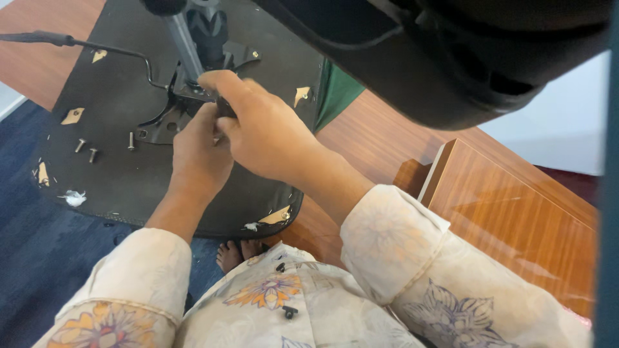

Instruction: The person uses a screwdriver to tighten screws into the base of a chair. They repeatedly insert and tighten multiple screws to secure the chair's central pole to its base.

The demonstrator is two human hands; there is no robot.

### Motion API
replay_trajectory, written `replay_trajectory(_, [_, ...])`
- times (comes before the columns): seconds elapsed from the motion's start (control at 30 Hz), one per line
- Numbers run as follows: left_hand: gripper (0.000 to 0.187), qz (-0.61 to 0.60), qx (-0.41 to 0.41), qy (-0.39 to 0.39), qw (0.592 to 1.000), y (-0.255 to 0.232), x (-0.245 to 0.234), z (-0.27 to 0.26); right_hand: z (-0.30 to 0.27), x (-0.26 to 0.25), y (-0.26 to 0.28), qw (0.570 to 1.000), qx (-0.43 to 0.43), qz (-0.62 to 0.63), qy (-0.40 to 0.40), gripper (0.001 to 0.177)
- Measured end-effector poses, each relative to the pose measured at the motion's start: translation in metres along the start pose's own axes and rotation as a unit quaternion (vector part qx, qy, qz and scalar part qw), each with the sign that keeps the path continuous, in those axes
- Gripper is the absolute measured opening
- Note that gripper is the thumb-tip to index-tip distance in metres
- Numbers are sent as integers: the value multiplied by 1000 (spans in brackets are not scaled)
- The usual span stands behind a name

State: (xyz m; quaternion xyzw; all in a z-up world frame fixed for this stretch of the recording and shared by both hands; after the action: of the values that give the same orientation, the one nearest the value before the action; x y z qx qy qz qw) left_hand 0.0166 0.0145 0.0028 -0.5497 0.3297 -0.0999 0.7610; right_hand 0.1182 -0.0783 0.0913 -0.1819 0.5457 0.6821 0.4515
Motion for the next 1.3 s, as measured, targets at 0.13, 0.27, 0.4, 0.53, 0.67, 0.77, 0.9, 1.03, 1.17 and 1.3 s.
replay_trajectory(0.13, [28, 76, 27, -18, 997, 4, 6, 5, 10, -5, 2, 984, 134, -75, 96, 33])
replay_trajectory(0.27, [30, 100, 58, -52, 992, 1, 9, 6, 13, -12, 3, 986, 93, -95, 101, 22])
replay_trajectory(0.4, [27, 43, 68, -23, 997, -2, 7, 0, 5, -12, -4, 991, 12, -67, 114, 15])
replay_trajectory(0.53, [19, 6, 21, 8, 1000, -3, 6, -3, 3, -13, -10, 987, 3, -120, 103, 15])
replay_trajectory(0.67, [24, 27, 38, -4, 999, -6, 3, -4, 0, -13, -3, 987, -1, -135, 90, 26])
replay_trajectory(0.77, [23, 79, 21, -8, 997, -14, 3, -2, 3, -16, 7, 981, 83, -140, 105, 48])
replay_trajectory(0.9, [25, 97, -18, -10, 995, -21, 1, -6, 6, -19, 21, 971, 167, -119, 122, 43])
replay_trajectory(1.03, [24, 99, -1, 8, 995, -24, 3, -7, 8, -17, 19, 962, 181, -151, 135, 37])
replay_trajectory(1.17, [30, 72, -9, 56, 996, -21, 3, -5, 6, -7, 7, 977, 117, -128, 123, 24])
replay_trajectory(1.3, [39, 101, -3, 72, 992, -17, 1, -4, 4, 0, -1, 990, 12, -90, 106, 19])
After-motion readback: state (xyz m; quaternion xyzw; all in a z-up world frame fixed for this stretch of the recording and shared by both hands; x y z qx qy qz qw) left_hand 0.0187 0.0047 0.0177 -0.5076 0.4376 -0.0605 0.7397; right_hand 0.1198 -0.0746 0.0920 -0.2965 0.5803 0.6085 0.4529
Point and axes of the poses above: each hand's wrist, its own z-axis towards the middle knuckle, its own x-axis out of the palm, y = z × x, the point moved 2 cm from there along z, towards the middle knuckle, and after that the axes turned 9 degrees about -z, right-handed, at the moved point
